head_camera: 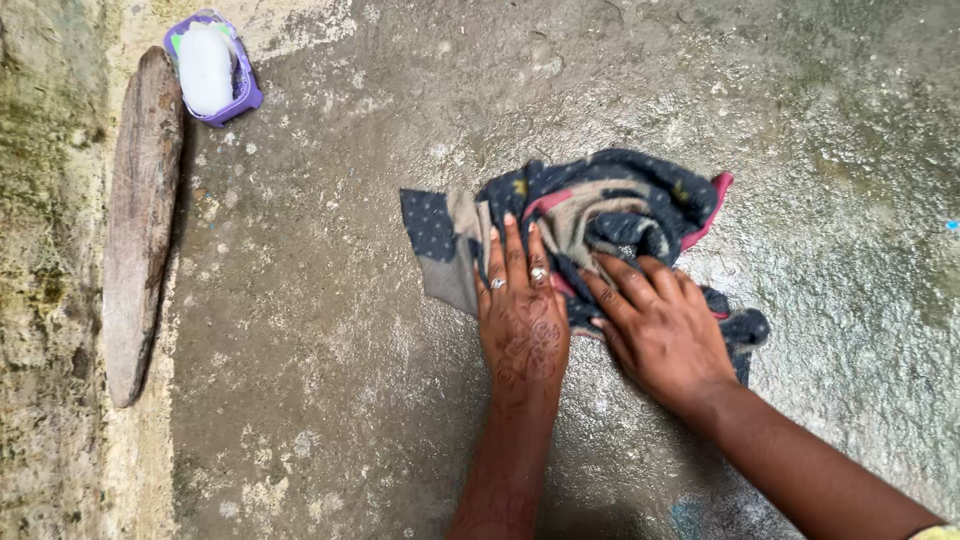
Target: The person washes a patterned cloth by soaking it in a bucket of water, scrubbing it by hand against the floor, and rinsing it in another bucket.
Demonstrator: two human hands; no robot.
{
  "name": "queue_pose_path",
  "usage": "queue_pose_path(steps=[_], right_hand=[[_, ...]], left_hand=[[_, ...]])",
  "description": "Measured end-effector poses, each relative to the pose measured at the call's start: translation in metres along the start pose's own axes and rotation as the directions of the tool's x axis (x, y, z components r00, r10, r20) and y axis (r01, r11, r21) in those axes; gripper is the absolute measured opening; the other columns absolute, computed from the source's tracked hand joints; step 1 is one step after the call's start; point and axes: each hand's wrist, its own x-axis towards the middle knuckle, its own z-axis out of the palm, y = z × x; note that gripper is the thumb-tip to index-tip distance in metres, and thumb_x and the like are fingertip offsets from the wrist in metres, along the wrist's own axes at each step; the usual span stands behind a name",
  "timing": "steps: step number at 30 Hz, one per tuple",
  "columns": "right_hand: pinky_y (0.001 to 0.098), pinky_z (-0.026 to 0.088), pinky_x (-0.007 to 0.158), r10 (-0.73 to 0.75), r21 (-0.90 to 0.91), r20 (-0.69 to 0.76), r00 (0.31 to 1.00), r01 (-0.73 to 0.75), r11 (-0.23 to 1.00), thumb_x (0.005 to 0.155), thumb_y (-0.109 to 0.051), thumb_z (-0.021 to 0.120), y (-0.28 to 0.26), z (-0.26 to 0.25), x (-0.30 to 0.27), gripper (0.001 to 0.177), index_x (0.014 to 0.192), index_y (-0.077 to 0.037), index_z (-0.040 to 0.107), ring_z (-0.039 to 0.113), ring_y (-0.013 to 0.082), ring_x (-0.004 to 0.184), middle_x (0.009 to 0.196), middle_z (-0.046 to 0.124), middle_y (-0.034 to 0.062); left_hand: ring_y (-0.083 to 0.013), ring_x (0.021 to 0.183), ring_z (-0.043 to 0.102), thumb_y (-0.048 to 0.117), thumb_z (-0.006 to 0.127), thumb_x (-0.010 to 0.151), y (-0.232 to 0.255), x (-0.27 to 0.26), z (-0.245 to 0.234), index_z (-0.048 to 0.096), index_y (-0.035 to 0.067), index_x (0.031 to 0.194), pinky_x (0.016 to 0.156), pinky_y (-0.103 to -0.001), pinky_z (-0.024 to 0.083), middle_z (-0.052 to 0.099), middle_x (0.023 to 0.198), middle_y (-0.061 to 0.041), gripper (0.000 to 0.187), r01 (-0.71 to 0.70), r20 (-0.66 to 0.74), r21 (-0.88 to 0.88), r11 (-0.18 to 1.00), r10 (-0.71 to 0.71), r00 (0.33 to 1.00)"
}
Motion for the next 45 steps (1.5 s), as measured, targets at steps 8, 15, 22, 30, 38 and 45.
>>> queue_pose_path(steps=[8,15,22,30,38,45], right_hand=[[0.0471,0.034,0.108,-0.112,0.064,0.134,0.985,0.104,0.992,0.089,-0.033,0.06,-0.011,-0.001,-0.003,0.067,0.154,-0.023,0.047,0.04,0.0302,0.137,0.159,0.042,0.0035],[0.0463,0.036,0.108,-0.155,-0.013,0.076,0.985,0.157,0.988,0.085,-0.039,0.06,0.015,0.001,0.052,0.071,0.153,-0.022,0.047,0.037,0.0302,0.141,0.156,0.041,0.0027],[0.0454,0.039,0.104,-0.118,-0.028,-0.054,0.992,0.117,0.993,0.097,-0.033,0.057,0.024,0.009,0.097,0.055,0.149,-0.018,0.054,0.039,0.0309,0.142,0.158,0.045,0.0045],[0.0456,0.036,0.109,-0.069,0.094,-0.093,0.993,0.078,0.993,0.094,-0.032,0.057,-0.001,0.004,0.078,0.054,0.146,-0.017,0.055,0.042,0.0319,0.137,0.155,0.047,0.0066],[0.0433,0.036,0.104,-0.218,0.111,0.103,0.97,0.207,0.972,0.087,-0.024,0.058,-0.056,-0.007,0.033,0.065,0.151,-0.018,0.049,0.041,0.0307,0.134,0.156,0.041,0.0038],[0.0513,0.034,0.107,-0.433,0.073,0.217,0.875,0.428,0.901,0.087,-0.022,0.059,-0.101,0.001,0.02,0.07,0.155,-0.019,0.043,0.035,0.0337,0.143,0.166,0.03,0.0042]], left_hand=[[-0.0361,0.152,0.027,0.024,0.059,0.096,-0.01,-0.03,-0.022,0.033,0.003,0.157,0.121,-0.057,0.023,0.024,0.166,-0.018,0.07,0.07,0.023,-0.006,0.998,-0.07,0.997],[-0.0391,0.154,0.019,0.033,0.06,0.096,-0.022,0.033,-0.007,0.032,0.009,0.157,0.121,-0.064,0.016,0.02,0.168,-0.014,0.071,0.05,0.02,-0.028,0.998,-0.05,0.999],[-0.0356,0.157,0.014,0.035,0.06,0.097,-0.035,0.101,0.005,0.027,0.021,0.16,0.124,-0.064,0.011,0.014,0.17,-0.006,0.073,0.058,0.093,0.01,0.998,-0.058,0.994],[-0.0358,0.153,0.008,0.019,0.049,0.099,-0.035,0.088,-0.01,0.018,0.024,0.162,0.119,-0.065,0.005,0.003,0.17,-0.001,0.07,0.101,0.217,0.16,0.982,-0.135,0.967],[-0.0401,0.153,0.015,0.027,0.051,0.098,-0.057,-0.019,-0.032,0.023,0.014,0.161,0.116,-0.061,0.023,0.011,0.171,-0.01,0.071,0.257,0.186,0.203,0.945,-0.295,0.937],[-0.0347,0.155,0.017,0.037,0.053,0.097,-0.087,-0.084,-0.064,0.026,0.015,0.158,0.118,-0.065,0.019,0.012,0.169,-0.012,0.07,0.36,0.096,0.236,0.903,-0.39,0.916]])
